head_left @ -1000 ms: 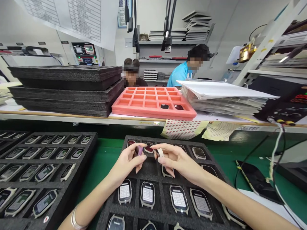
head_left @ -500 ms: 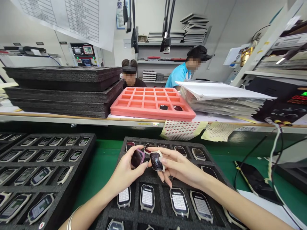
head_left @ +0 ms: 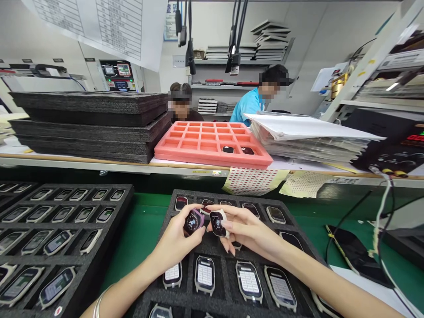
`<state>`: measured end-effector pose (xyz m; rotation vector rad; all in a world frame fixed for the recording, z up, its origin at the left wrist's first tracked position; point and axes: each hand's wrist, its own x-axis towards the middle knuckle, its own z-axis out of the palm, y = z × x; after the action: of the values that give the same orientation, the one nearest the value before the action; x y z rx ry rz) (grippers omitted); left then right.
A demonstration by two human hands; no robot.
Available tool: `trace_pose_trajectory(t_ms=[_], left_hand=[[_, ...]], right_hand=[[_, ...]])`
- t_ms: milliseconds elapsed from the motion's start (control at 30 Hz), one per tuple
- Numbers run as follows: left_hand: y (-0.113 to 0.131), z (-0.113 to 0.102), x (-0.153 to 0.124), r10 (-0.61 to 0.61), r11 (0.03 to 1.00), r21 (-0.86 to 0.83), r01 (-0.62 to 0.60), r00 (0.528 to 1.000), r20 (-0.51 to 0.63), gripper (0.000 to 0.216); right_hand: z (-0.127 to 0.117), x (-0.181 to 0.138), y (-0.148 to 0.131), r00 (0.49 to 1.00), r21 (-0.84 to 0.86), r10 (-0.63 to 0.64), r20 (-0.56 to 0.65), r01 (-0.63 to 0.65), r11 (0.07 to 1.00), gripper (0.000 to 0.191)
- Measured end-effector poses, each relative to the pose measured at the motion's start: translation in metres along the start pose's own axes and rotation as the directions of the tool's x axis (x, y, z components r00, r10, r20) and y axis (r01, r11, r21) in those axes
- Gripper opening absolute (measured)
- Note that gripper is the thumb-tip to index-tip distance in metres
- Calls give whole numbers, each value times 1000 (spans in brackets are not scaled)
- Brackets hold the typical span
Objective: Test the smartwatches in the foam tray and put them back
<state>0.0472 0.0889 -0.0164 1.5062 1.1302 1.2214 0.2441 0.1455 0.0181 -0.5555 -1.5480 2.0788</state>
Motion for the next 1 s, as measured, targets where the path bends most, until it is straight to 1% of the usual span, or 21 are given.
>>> trace_pose_trajectory(t_ms=[100,167,267,400,567,700,833,1000], left_hand=[[4,-2,0,8,1000,14,-8,1000,5,33],[7,-2,0,11,1000,26,-10,1000,-21,33],[8,-2,-1,2,1000,23,-1,999,-43,36],[10,-1,-4,4,999,32,-3,1000,-23,35],[10,-2,-5,13,999,42,-10,998,-62,35],[9,-2,-4,23,998,65,-20,999,-49,35],[11,-2,-5,20,998,68,-15,997,-72,38],[14,-2,-6,-1,996,84,5,999,-45,39]], right_hand=[[2,-1,-1,1000,-15,-10,-19,10,1000,42],[2,-2,-1,1000,-24,-11,-19,10,1000,43],[0,-2,0,1000,-21,-12,3,12,1000,45],[-2,-3,3,999,-26,-26,22,26,999,45],[-1,-4,2,999,-49,-23,37,24,999,45],[0,-5,1,999,-62,-17,29,19,998,44],[1,-6,1,999,-74,-27,31,29,997,44],[-1,-6,1,999,-74,-19,38,22,997,45]])
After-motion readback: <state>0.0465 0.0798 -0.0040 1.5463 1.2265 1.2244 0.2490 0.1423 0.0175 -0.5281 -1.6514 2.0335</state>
